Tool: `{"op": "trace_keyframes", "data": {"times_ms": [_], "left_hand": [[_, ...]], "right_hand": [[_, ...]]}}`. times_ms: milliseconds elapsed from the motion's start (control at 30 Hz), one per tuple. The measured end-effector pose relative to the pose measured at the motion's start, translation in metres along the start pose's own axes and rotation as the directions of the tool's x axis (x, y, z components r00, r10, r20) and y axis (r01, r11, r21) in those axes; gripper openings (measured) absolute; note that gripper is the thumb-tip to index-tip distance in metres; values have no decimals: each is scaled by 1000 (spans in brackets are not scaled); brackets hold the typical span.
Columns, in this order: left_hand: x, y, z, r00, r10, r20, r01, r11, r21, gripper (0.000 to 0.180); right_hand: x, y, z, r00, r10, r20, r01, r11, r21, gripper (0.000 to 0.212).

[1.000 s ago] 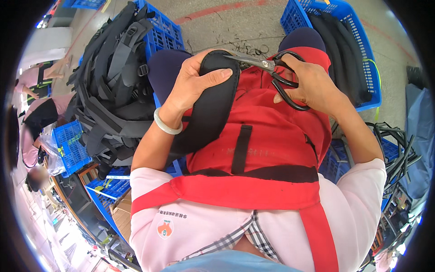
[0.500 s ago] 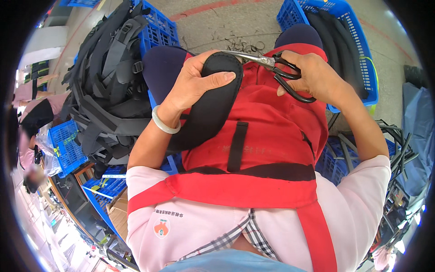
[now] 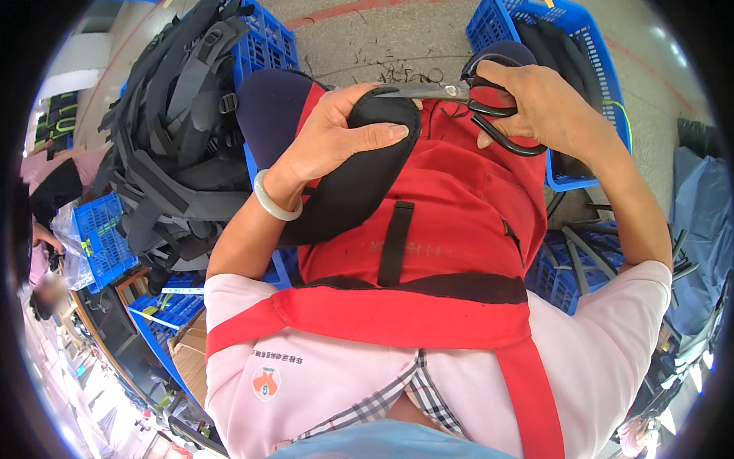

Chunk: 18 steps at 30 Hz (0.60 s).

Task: Using scissors to trim excess material or threads from a backpack shoulder strap in a manufacturing setting.

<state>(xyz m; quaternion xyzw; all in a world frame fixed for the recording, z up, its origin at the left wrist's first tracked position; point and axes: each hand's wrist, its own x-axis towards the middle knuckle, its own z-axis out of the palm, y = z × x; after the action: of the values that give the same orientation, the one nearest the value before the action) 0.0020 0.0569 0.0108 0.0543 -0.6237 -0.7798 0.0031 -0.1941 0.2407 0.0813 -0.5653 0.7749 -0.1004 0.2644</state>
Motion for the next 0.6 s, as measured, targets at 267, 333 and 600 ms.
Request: {"op": "trace_keyframes", "data": {"times_ms": [267,333,600], "left_hand": [[1,3,3,999,-1,40,2,999,-32,27],[0,-2,4,999,-13,36,12,999,35,28],[-7,5,2,993,114,-14,-112,986,121,31]], "right_hand": [[10,-3,-18,998,-59,31,62,993,-103,51],[12,-7,-21,997,-74,20,77,982,-171,51],[9,-1,-6,997,33,72,-43,988,148,51]]}}
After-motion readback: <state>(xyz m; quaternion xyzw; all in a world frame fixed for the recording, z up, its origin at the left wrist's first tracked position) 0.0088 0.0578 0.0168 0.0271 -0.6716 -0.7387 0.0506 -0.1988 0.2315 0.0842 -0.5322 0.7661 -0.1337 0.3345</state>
